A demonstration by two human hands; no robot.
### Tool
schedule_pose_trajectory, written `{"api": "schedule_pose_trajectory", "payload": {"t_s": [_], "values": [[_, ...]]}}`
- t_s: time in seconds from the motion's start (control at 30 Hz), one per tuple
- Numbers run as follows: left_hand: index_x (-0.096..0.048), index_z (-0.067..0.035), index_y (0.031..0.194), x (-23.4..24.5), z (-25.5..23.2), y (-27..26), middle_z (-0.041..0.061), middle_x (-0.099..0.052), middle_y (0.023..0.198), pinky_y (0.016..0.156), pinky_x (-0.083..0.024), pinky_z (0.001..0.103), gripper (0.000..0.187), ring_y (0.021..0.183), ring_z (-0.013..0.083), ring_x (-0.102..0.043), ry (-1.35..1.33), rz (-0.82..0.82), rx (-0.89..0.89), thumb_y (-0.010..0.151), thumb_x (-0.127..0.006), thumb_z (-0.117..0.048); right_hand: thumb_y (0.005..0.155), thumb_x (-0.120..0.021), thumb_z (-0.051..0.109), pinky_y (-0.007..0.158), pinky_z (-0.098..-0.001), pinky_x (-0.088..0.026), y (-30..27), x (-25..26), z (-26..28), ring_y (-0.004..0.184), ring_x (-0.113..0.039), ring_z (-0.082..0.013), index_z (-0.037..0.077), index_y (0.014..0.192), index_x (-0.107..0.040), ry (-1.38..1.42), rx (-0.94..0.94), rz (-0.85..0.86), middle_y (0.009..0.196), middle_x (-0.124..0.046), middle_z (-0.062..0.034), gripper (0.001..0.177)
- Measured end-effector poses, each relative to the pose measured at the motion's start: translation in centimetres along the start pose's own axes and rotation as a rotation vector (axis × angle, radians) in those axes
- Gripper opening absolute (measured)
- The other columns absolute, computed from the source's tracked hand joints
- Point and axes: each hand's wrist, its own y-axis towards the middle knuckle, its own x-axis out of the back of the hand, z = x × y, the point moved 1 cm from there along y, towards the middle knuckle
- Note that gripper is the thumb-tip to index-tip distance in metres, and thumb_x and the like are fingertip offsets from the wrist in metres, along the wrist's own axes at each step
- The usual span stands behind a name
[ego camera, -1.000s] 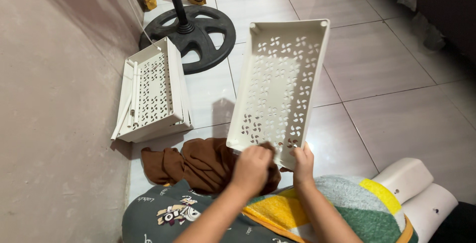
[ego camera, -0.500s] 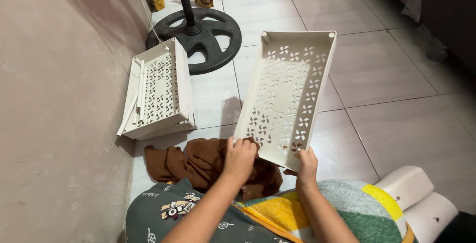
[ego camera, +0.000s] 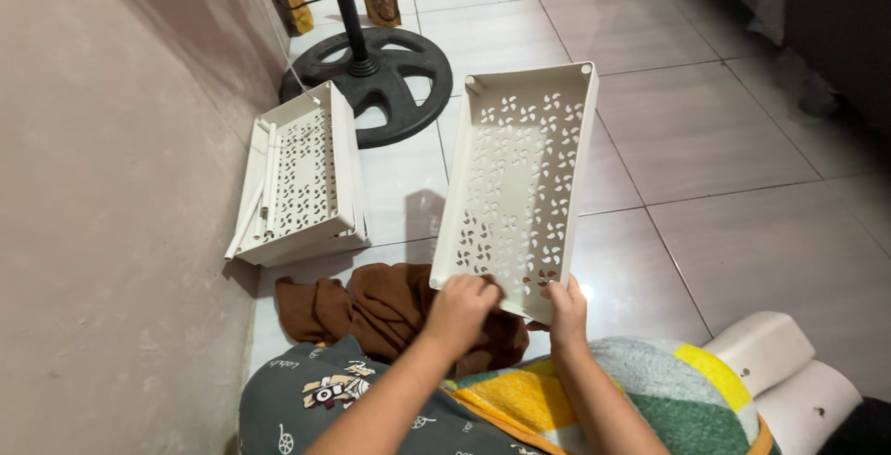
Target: The person wipes a white perforated plastic tray with a brown cloth, then assembles a multi-tier rack by inserting white plastic rods into corner holes and stacking additional trays on top.
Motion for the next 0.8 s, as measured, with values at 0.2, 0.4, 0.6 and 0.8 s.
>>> {"api": "schedule_pose_trajectory", "payload": {"t_s": [0.2, 0.4, 0.6, 0.8], "values": [[-0.063, -0.01, 0.088, -0.1, 2.7, -0.8, 0.009, -0.064, 0.086, 0.08, -0.051, 0.045, 0.008, 0.089, 0.0306, -0.063, 0.156, 0.104, -0.017, 0.08, -0.064, -0.009, 0.082, -0.052, 0.026, 0.046, -0.037, -0.054, -0.7, 0.0, 0.9, 0.071, -0.066, -0.0229, 0.003, 0.111, -0.06, -0.009, 0.003, 0.003, 0.094, -0.065, -0.0114, 0.038], [-0.063, -0.002, 0.106, -0.2, -5.2, 0.7, 0.014, -0.065, 0.093, 0.085, -0.051, 0.046, 0.025, 0.094, 0.0345, -0.062, -0.123, 0.005, 0.045, 0.082, -0.06, -0.007, 0.085, -0.051, 0.023, 0.045, -0.034, -0.049, 1.2, 1.1, -1.8, 0.067, -0.06, -0.0211, 0.005, 0.105, -0.059, 0.006, 0.034, 0.0, 0.087, -0.062, -0.0104, 0.028], [-0.068, -0.003, 0.093, 1.2, -7.8, 2.2, 0.012, -0.07, 0.097, 0.096, -0.05, 0.047, 0.022, 0.098, 0.0317, -0.065, -0.373, 0.133, 0.176, 0.091, -0.057, -0.022, 0.086, -0.052, 0.017, 0.057, -0.0306, -0.049, 2.4, 2.4, -3.9, 0.067, -0.055, -0.0168, 0.003, 0.096, -0.057, 0.133, 0.099, -0.014, 0.083, -0.062, -0.0099, 0.019], [-0.074, -0.004, 0.091, 1.0, -3.9, 3.7, 0.013, -0.068, 0.105, 0.097, -0.044, 0.05, 0.027, 0.104, 0.0316, -0.062, -0.207, 0.224, 0.398, 0.093, -0.057, -0.024, 0.09, -0.049, 0.02, 0.062, -0.0315, -0.051, 1.9, 2.3, -2.8, 0.074, -0.058, -0.0192, 0.0, 0.102, -0.062, 0.054, 0.26, -0.046, 0.09, -0.063, -0.0107, 0.026]]}}
